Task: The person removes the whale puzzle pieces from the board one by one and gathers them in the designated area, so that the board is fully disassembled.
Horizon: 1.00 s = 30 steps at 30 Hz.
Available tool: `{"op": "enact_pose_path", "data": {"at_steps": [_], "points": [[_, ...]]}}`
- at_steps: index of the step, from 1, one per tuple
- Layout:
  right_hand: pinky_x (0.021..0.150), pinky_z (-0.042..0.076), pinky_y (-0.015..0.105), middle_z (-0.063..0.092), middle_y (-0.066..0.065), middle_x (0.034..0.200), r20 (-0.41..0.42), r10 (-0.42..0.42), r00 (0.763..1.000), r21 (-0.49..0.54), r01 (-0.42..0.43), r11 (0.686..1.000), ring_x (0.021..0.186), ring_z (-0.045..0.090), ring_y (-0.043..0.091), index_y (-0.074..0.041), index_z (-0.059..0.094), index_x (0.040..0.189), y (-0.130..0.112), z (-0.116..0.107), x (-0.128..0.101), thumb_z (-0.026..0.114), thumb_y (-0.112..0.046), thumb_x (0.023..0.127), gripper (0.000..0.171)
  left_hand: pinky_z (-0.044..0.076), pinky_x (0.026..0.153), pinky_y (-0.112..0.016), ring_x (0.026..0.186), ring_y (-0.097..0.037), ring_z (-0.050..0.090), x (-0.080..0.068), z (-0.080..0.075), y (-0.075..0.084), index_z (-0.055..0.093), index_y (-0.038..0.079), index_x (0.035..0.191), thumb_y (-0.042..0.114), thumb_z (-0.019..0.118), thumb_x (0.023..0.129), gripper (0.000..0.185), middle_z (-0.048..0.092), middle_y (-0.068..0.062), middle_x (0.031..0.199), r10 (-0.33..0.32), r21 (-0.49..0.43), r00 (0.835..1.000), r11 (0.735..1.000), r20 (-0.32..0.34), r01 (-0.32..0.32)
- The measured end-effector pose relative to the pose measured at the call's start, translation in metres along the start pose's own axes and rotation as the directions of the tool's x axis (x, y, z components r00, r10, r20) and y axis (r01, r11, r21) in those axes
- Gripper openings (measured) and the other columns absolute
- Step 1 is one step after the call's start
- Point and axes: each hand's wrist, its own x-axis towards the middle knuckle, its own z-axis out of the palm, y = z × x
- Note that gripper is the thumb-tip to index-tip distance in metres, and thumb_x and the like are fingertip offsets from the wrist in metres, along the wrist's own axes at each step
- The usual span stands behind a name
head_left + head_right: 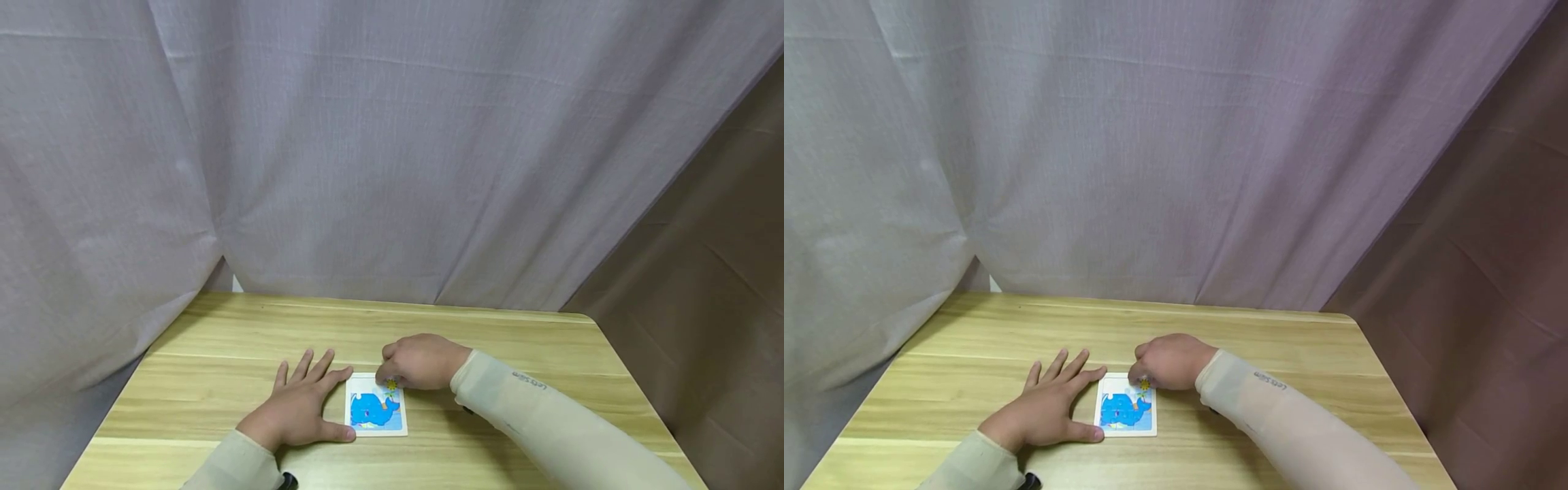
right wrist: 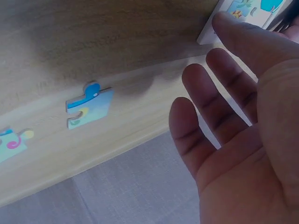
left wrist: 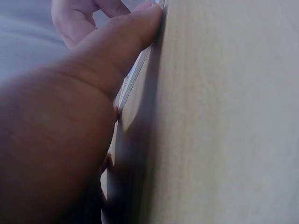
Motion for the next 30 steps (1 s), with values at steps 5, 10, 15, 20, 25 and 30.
{"op": "enact_pose_path", "data": {"at_steps": [5,10,15,20,25,30], "points": [[0.075,0.055,0.02,0.063,-0.015,0.097,0.025,0.044,0.999,-0.034,-0.043,0.999,0.082,0.061,0.0,-0.036,0.073,0.117,-0.003,-0.003,0.001,0.077,-0.021,0.097,0.025,0.0,0.12,-0.08,0.164,-0.044,0.003,0.002,0.0,0.001,0.038,0.042,0.162,0.091,0.068,0.071,0.108,0.017,-0.004,0.178,-0.008,0.0,1.0,1.0,0.011,0.008],[0.068,0.051,0.021,0.058,-0.014,0.093,0.023,0.062,0.998,-0.054,-0.061,0.997,0.075,0.055,0.005,-0.031,0.066,0.105,-0.006,-0.006,0.002,0.079,-0.02,0.095,0.02,0.0,0.12,-0.081,0.164,-0.044,0.002,0.003,0.001,0.001,0.038,0.042,0.162,0.091,0.069,0.07,0.109,0.015,-0.003,0.178,-0.012,-0.01,1.0,1.0,0.016,0.012],[0.073,0.054,0.021,0.063,-0.015,0.098,-0.015,0.047,0.999,-0.003,-0.047,0.999,0.081,0.058,0.003,-0.03,0.068,0.107,-0.004,-0.002,0.0,0.078,-0.016,0.094,0.022,-0.001,0.12,-0.081,0.164,-0.045,0.002,0.005,-0.001,0.002,0.038,0.043,0.162,0.093,0.067,0.069,0.11,0.016,-0.005,0.178,-0.02,-0.002,1.0,1.0,0.015,0.02],[0.087,0.057,0.023,0.071,-0.016,0.11,-0.054,0.068,0.996,0.1,-0.062,0.993,0.097,0.064,0.002,-0.029,0.071,0.111,-0.002,0.004,-0.004,0.075,-0.014,0.097,0.021,0.001,0.12,-0.081,0.163,-0.046,0.005,0.003,-0.002,0.002,0.039,0.042,0.162,0.092,0.068,0.07,0.108,0.018,-0.006,0.177,-0.01,-0.008,1.0,1.0,0.006,0.01],[0.087,0.057,0.022,0.072,-0.017,0.108,-0.072,0.088,0.993,0.131,-0.078,0.988,0.096,0.064,-0.002,-0.028,0.071,0.112,-0.003,0.009,-0.007,0.076,-0.016,0.097,0.02,0.001,0.119,-0.081,0.163,-0.046,0.006,0.0,-0.001,0.0,0.04,0.041,0.161,0.09,0.069,0.071,0.106,0.019,-0.006,0.177,-0.003,-0.011,1.0,1.0,0.004,0.003],[0.082,0.053,0.018,0.07,-0.014,0.103,-0.082,0.097,0.992,0.202,-0.078,0.976,0.089,0.06,0.0,-0.027,0.07,0.112,-0.002,0.011,-0.009,0.075,-0.014,0.097,0.02,0.0,0.12,-0.08,0.163,-0.045,0.003,0.001,0.0,0.0,0.039,0.042,0.162,0.09,0.069,0.07,0.108,0.018,-0.005,0.178,-0.007,-0.012,1.0,1.0,0.007,0.007]]}}
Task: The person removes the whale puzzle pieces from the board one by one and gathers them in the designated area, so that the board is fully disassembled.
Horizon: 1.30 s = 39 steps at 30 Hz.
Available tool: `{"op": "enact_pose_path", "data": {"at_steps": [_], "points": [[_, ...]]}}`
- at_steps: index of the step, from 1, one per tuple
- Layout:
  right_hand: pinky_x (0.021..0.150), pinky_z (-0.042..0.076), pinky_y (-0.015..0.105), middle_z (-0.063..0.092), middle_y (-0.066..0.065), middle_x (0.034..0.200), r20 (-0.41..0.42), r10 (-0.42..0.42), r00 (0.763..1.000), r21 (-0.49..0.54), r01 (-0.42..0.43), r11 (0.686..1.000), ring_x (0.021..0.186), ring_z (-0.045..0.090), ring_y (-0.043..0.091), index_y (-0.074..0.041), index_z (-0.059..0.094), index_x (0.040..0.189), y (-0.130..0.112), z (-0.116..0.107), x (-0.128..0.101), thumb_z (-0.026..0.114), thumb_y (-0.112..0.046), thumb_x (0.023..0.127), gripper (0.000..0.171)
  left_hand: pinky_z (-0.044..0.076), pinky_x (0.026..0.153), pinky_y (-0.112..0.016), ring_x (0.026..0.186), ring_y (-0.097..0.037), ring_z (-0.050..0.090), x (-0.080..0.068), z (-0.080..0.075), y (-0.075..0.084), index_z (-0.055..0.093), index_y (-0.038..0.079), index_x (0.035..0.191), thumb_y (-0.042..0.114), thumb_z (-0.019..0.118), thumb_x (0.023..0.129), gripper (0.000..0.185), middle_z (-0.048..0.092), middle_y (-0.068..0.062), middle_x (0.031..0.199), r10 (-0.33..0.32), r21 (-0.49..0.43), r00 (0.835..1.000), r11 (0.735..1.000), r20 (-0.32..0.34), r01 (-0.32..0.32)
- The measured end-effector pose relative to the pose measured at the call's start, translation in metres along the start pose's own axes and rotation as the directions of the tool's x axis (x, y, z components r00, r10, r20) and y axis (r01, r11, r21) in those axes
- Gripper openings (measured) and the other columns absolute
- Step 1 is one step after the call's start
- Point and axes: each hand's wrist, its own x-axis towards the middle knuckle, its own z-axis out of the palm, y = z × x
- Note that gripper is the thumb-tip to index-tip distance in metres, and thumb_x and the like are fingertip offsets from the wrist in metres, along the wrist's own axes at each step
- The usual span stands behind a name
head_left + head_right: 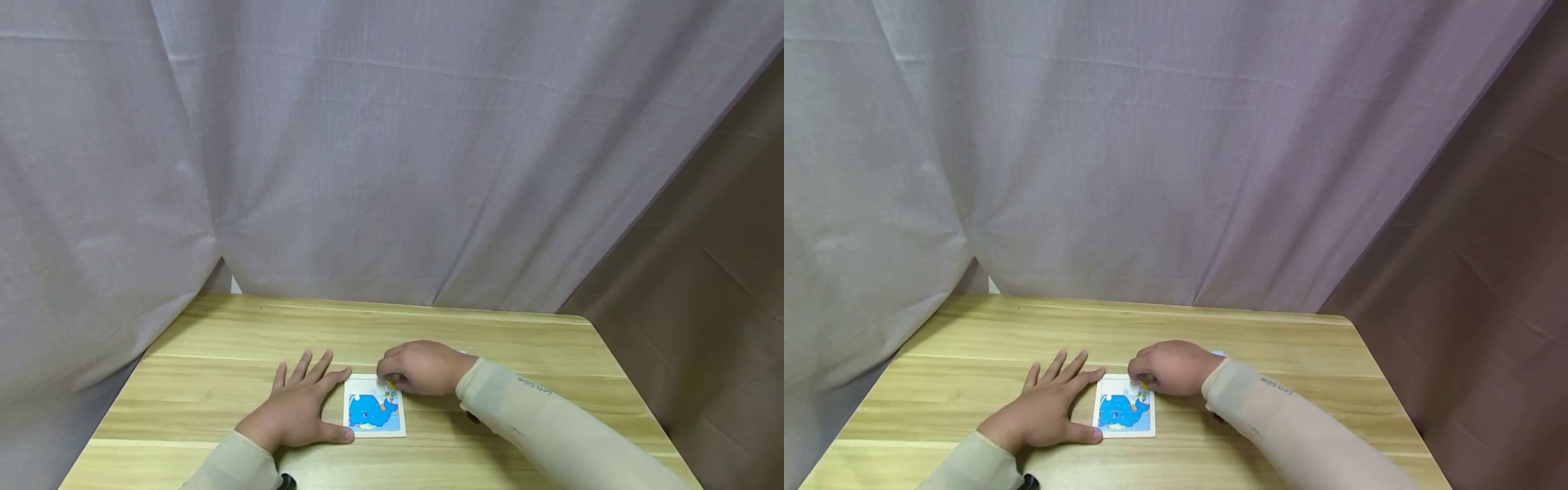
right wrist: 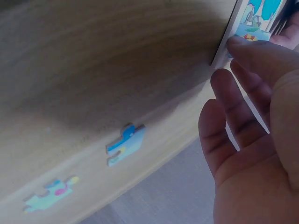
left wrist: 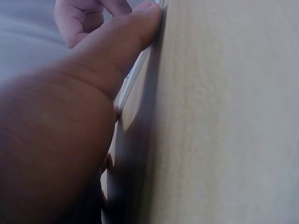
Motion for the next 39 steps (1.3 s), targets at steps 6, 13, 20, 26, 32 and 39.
{"op": "enact_pose_path", "data": {"at_steps": [6,13,20,26,32,39], "points": [[0.084,0.052,0.015,0.069,-0.011,0.106,-0.019,0.017,1.0,0.139,-0.014,0.99,0.092,0.064,0.007,-0.023,0.071,0.115,0.003,0.003,-0.004,0.074,-0.007,0.097,0.025,0.0,0.12,-0.081,0.163,-0.045,0.003,0.002,0.0,0.001,0.039,0.043,0.162,0.092,0.068,0.069,0.109,0.017,-0.005,0.178,-0.007,-0.004,1.0,1.0,0.003,0.007],[0.083,0.052,0.016,0.066,-0.007,0.105,-0.023,0.036,0.999,0.292,-0.028,0.956,0.092,0.061,0.007,-0.022,0.067,0.113,0.005,0.007,-0.008,0.07,-0.006,0.1,0.021,0.0,0.12,-0.081,0.163,-0.045,0.004,0.003,0.001,0.002,0.04,0.042,0.161,0.092,0.068,0.068,0.109,0.018,-0.006,0.177,-0.015,0.005,1.0,1.0,0.001,0.015],[0.084,0.055,0.021,0.067,-0.008,0.107,0.035,0.153,0.988,0.468,-0.151,0.871,0.094,0.059,0.003,-0.027,0.069,0.114,0.003,0.004,-0.014,0.065,-0.013,0.105,0.017,-0.002,0.12,-0.08,0.163,-0.045,0.004,0.003,0.004,0.001,0.039,0.044,0.161,0.092,0.069,0.067,0.11,0.015,-0.005,0.178,-0.028,0.007,1.0,1.0,-0.001,0.028],[0.089,0.056,0.025,0.069,-0.013,0.109,0.01,0.243,0.97,0.546,-0.209,0.811,0.099,0.064,0.004,-0.03,0.073,0.114,0.009,0.003,-0.022,0.065,-0.016,0.105,0.018,-0.001,0.12,-0.08,0.163,-0.045,0.004,0.002,0.003,0.0,0.039,0.044,0.161,0.092,0.069,0.068,0.109,0.016,-0.004,0.178,-0.026,0.018,1.0,0.999,-0.006,0.026],[0.083,0.058,0.026,0.072,-0.014,0.101,-0.012,0.34,0.94,0.569,-0.273,0.775,0.092,0.065,0.006,-0.028,0.074,0.114,0.018,0.004,-0.03,0.069,-0.017,0.102,0.016,-0.001,0.12,-0.08,0.163,-0.045,0.005,0.002,0.002,0.001,0.039,0.043,0.161,0.091,0.07,0.068,0.11,0.017,-0.005,0.178,-0.025,0.009,1.0,1.0,-0.01,0.025],[0.074,0.057,0.026,0.071,-0.014,0.089,-0.013,0.475,0.88,0.573,-0.383,0.724,0.081,0.063,0.007,-0.027,0.075,0.104,0.041,0.005,-0.049,0.07,-0.014,0.099,0.015,-0.001,0.12,-0.079,0.164,-0.044,0.004,0.001,0.003,-0.001,0.039,0.042,0.161,0.09,0.07,0.07,0.107,0.018,-0.004,0.177,-0.003,0.012,1.0,1.0,-0.01,0.004]]}}
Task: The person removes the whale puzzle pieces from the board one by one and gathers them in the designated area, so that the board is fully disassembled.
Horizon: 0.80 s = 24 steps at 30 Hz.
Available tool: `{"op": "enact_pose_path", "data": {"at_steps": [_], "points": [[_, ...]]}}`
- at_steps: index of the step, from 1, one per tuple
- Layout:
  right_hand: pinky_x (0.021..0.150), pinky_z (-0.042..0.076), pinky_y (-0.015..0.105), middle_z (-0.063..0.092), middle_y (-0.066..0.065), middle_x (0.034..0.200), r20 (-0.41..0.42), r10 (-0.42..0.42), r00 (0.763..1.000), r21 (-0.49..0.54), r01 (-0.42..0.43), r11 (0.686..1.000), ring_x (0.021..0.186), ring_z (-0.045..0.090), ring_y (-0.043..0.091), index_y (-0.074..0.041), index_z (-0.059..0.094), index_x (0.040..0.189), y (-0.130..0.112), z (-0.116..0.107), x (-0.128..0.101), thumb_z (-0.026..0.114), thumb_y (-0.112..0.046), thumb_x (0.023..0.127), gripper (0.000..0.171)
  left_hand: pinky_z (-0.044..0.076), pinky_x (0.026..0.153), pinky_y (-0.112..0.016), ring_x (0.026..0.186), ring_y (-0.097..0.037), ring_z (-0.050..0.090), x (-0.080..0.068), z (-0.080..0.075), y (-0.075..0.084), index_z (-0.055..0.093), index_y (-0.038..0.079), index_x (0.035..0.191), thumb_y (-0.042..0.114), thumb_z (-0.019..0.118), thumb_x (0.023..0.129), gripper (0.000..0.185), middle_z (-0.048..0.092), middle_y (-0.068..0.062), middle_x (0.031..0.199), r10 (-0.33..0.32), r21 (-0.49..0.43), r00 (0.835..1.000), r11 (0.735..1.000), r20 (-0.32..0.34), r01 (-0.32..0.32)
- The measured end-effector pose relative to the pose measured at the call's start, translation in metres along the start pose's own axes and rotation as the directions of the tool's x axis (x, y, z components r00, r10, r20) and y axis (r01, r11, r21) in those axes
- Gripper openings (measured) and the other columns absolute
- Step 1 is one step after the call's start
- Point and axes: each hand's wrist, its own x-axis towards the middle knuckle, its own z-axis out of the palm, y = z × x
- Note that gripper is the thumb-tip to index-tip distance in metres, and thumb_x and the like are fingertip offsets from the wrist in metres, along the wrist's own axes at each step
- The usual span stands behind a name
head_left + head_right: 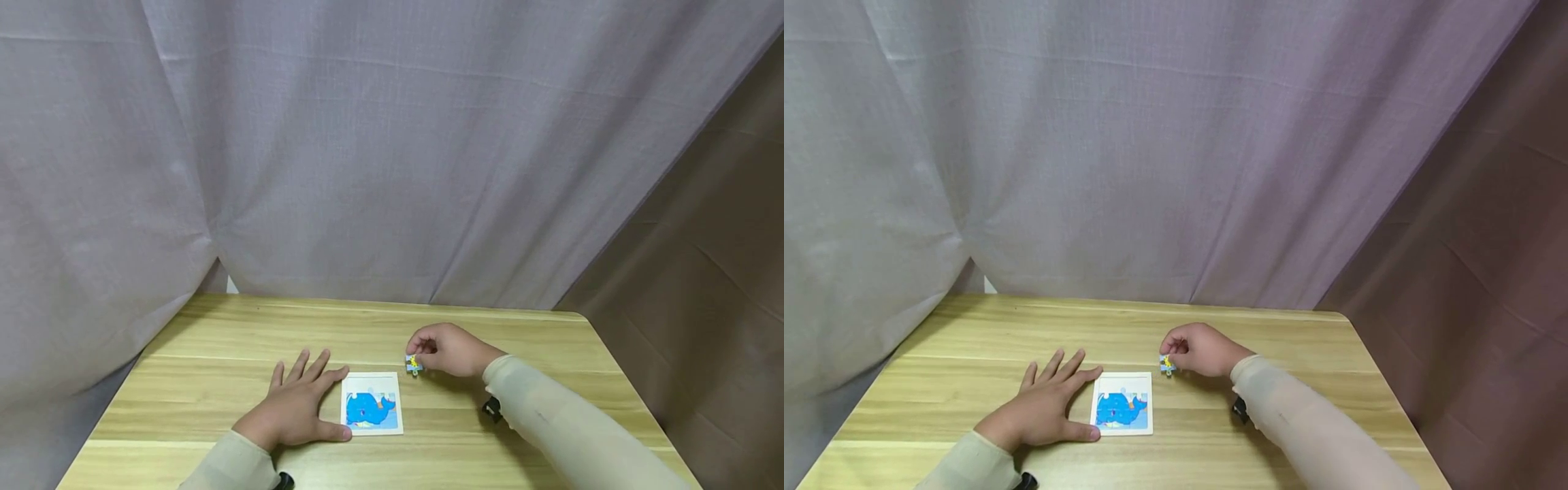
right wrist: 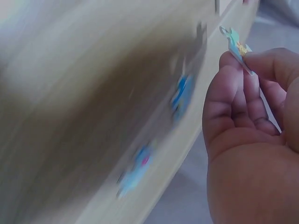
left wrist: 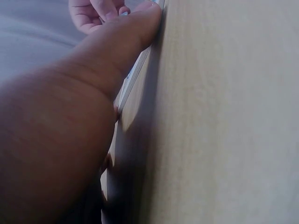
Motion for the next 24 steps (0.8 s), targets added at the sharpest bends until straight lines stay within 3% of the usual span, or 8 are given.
{"op": "enact_pose_path", "data": {"at_steps": [6,16,24], "points": [[0.064,0.054,0.027,0.072,-0.009,0.091,-0.078,0.094,0.992,0.021,-0.093,0.995,0.075,0.061,0.01,-0.024,0.076,0.105,0.025,-0.021,-0.011,0.068,-0.016,0.101,0.012,-0.001,0.122,-0.077,0.164,-0.042,0.004,0.0,0.001,0.0,0.038,0.043,0.162,0.09,0.068,0.071,0.107,0.017,-0.004,0.178,0.001,-0.002,1.0,1.0,0.006,-0.001],[0.086,0.055,0.028,0.074,-0.009,0.102,-0.22,0.161,0.962,-0.02,-0.17,0.985,0.096,0.066,0.012,-0.024,0.077,0.107,0.065,-0.054,-0.034,0.07,-0.021,0.102,0.01,-0.002,0.122,-0.077,0.164,-0.042,0.003,0.001,0.001,-0.001,0.037,0.044,0.162,0.091,0.068,0.071,0.107,0.016,-0.002,0.178,-0.003,-0.001,1.0,1.0,0.011,0.003],[0.086,0.056,0.032,0.074,-0.004,0.104,-0.241,0.222,0.945,-0.013,-0.231,0.973,0.099,0.067,0.015,-0.02,0.077,0.11,0.087,-0.065,-0.047,0.069,-0.022,0.102,0.011,-0.002,0.121,-0.078,0.164,-0.043,0.003,0.0,0.001,-0.001,0.037,0.043,0.162,0.09,0.069,0.071,0.108,0.016,-0.003,0.178,-0.003,-0.002,1.0,1.0,0.011,0.003]]}}
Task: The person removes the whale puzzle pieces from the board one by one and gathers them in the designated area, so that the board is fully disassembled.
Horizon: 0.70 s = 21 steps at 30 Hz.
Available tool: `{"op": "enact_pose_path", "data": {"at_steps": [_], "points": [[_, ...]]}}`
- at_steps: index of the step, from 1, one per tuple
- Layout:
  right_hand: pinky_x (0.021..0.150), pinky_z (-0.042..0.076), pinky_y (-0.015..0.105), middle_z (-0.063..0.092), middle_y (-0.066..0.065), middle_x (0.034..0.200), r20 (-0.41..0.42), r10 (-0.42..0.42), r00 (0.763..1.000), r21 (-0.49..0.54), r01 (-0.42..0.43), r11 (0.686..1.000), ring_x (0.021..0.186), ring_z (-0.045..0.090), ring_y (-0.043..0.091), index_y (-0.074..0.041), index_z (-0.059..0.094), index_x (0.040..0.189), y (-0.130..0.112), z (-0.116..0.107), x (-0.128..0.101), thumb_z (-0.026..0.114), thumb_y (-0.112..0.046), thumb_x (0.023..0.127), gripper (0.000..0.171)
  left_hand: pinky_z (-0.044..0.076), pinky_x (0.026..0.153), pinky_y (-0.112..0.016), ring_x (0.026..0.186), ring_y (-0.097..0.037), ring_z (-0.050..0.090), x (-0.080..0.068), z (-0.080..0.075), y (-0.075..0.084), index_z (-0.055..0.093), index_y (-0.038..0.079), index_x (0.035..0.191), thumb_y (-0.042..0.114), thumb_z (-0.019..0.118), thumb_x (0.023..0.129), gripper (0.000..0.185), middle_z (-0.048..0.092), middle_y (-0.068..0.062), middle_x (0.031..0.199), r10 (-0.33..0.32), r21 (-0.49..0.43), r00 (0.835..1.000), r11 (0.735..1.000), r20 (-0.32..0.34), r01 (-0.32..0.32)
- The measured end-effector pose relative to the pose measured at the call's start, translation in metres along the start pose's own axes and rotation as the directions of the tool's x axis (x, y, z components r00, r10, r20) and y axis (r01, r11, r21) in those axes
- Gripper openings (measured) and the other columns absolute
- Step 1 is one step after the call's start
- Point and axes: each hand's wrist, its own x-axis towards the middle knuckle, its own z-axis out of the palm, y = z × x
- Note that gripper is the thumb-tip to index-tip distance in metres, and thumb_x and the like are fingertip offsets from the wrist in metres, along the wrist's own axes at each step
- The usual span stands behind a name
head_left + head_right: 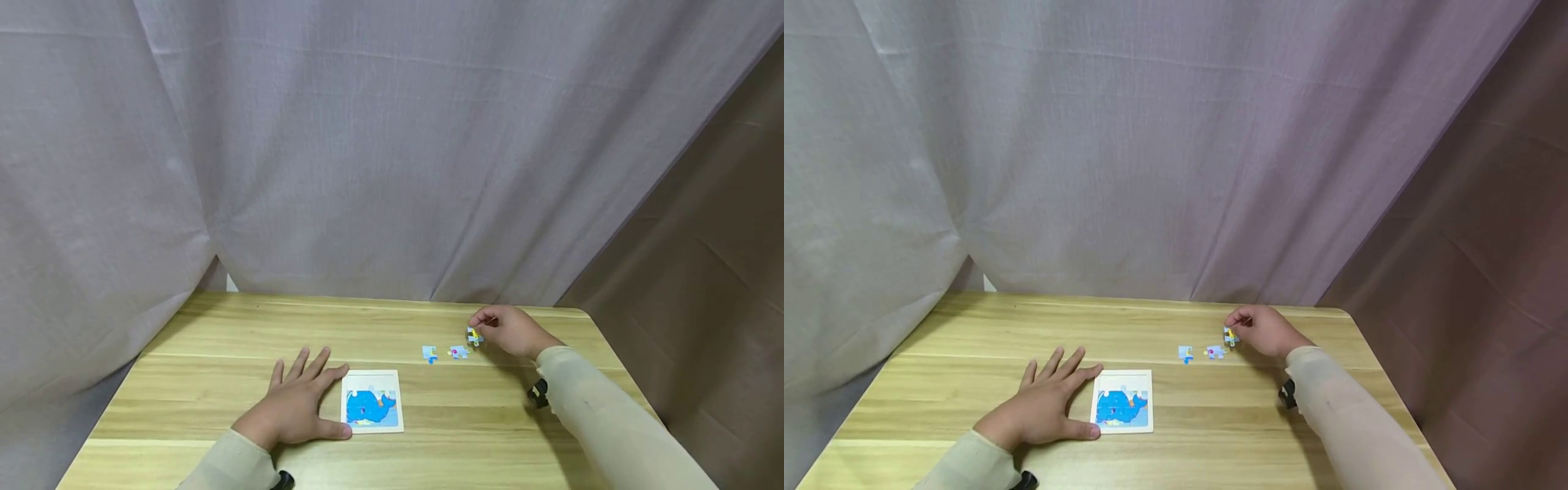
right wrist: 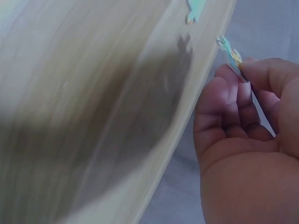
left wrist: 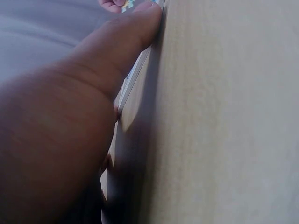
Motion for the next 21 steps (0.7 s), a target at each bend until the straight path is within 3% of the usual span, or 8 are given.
{"op": "enact_pose_path", "data": {"at_steps": [11,21], "points": [[0.07,0.053,0.025,0.074,-0.002,0.096,0.069,0.043,0.997,0.003,-0.043,0.999,0.083,0.063,0.014,-0.016,0.077,0.109,0.016,-0.003,-0.007,0.067,-0.015,0.102,0.012,-0.001,0.121,-0.078,0.163,-0.044,0.006,-0.002,-0.003,0.003,0.039,0.041,0.162,0.088,0.071,0.072,0.106,0.018,-0.005,0.177,0.005,-0.009,1.0,1.0,-0.013,-0.005],[0.073,0.051,0.025,0.074,-0.007,0.095,0.067,0.035,0.997,-0.087,-0.03,0.996,0.086,0.062,0.013,-0.017,0.077,0.105,0.022,0.004,-0.009,0.069,-0.013,0.099,0.011,-0.001,0.121,-0.078,0.164,-0.043,0.005,-0.003,-0.003,0.004,0.039,0.042,0.162,0.089,0.07,0.072,0.106,0.017,-0.004,0.178,-0.001,0.002,1.0,1.0,-0.007,0.001]]}}
